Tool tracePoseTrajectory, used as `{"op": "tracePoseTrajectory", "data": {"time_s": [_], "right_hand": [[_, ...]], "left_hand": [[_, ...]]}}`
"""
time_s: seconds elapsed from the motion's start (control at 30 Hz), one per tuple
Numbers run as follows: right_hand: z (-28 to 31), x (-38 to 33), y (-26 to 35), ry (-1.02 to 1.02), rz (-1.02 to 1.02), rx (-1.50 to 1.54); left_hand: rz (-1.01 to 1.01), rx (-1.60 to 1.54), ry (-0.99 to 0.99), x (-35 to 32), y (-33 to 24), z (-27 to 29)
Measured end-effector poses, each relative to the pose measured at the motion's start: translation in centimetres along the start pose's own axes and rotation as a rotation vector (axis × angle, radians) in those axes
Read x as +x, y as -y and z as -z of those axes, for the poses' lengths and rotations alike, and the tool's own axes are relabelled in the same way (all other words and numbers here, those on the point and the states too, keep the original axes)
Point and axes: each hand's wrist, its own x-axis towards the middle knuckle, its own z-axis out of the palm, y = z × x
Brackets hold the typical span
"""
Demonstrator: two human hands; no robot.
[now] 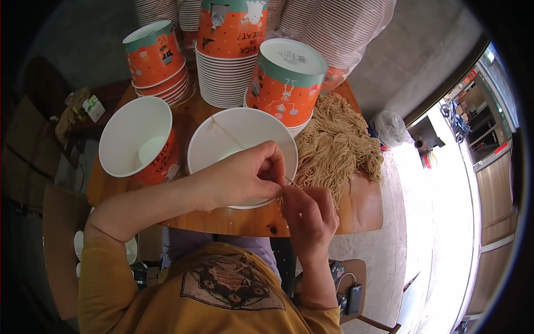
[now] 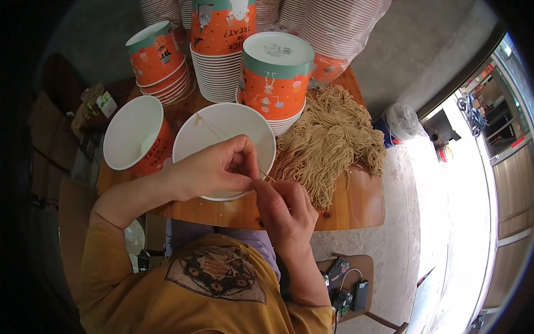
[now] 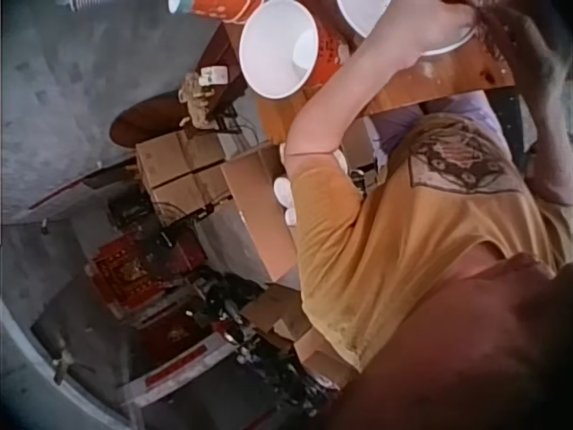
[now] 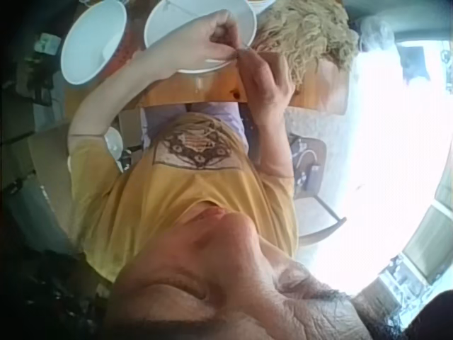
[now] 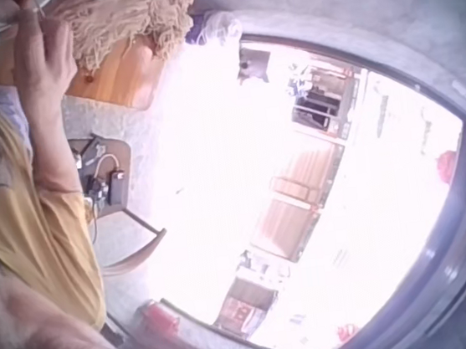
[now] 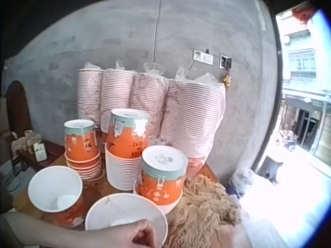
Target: Attach thin strings to paper bowls for packaging or display.
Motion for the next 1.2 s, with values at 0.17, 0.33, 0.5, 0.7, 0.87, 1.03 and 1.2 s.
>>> {"op": "tracePoseTrajectory", "data": {"time_s": [0.17, 0.33, 0.5, 0.7, 0.87, 1.03, 1.2], "right_hand": [[1.3, 1.1, 0.2, 0.074, 0.175, -0.155], [1.8, 2.2, 0.6, 0.290, -0.164, 0.133], [2.1, 2.6, -1.0, 0.453, -0.798, 0.922], [1.4, 1.0, -0.6, 0.350, -0.787, 0.937], [0.9, 0.7, 0.4, 0.177, -0.125, 0.183], [0.7, 0.4, 0.2, 0.198, -0.461, 0.519], [1.0, 0.5, 0.0, 0.257, -0.821, 0.977]], "left_hand": [[-0.092, 0.171, -0.043, -0.2, 0.4, -0.3], [-0.077, 0.199, -0.028, -0.3, 0.4, -0.4], [-0.095, 0.161, -0.009, -0.3, 0.6, -0.4], [-0.008, 0.142, -0.012, -0.3, 0.2, -0.4], [-0.041, 0.142, -0.028, -0.2, 0.3, -0.3], [-0.034, 0.131, -0.019, -0.2, 0.4, -0.3], [-0.029, 0.078, -0.011, -0.2, 0.4, -0.1]]}}
